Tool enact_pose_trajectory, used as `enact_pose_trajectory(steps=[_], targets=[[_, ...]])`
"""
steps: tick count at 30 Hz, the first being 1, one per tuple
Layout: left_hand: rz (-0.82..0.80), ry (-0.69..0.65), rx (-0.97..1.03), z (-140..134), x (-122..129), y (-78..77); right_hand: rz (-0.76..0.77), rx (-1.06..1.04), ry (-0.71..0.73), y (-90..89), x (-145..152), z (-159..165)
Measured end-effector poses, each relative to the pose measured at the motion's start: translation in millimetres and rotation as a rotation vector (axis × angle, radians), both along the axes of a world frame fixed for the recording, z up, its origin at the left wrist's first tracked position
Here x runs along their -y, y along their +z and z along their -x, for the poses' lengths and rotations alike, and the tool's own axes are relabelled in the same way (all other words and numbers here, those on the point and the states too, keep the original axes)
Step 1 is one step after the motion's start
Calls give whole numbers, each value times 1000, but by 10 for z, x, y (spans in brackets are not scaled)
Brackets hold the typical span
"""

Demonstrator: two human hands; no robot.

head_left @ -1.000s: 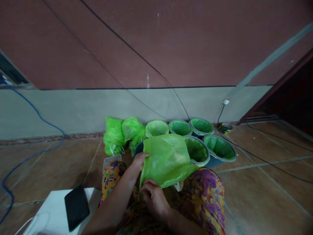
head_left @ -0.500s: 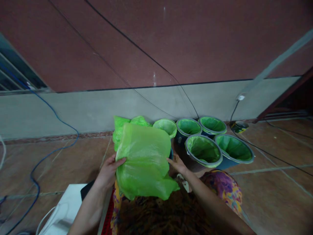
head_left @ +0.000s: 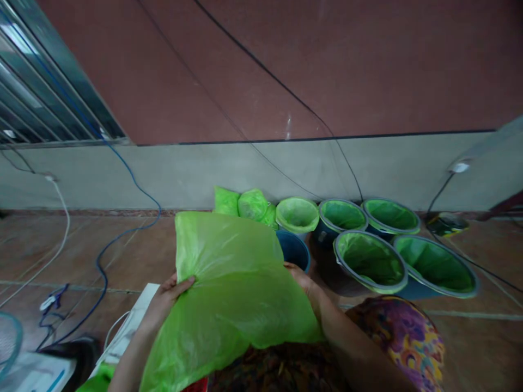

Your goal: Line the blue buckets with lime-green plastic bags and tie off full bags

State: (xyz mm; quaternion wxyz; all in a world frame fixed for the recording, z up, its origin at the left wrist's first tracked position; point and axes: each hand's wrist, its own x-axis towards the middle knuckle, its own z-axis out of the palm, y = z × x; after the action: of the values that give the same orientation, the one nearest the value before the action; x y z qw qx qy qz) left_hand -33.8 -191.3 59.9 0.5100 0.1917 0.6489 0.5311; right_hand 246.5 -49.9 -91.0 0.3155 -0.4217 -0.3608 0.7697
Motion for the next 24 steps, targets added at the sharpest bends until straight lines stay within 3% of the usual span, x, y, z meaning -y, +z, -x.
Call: enact_pose_trajectory(steps=[8,14,18,24], targets=[[28,54,97,221,23,-452,26,99,-160,302,-194,-716],[28,27,137,198,37,-599,5,121,-186,102,2,-936],[-13,33,118,208,89,-614,-51,122,-125,89,126,-1017],[-209,43,-54,175,29,-396,-220,116,-81,537,120,-1135]])
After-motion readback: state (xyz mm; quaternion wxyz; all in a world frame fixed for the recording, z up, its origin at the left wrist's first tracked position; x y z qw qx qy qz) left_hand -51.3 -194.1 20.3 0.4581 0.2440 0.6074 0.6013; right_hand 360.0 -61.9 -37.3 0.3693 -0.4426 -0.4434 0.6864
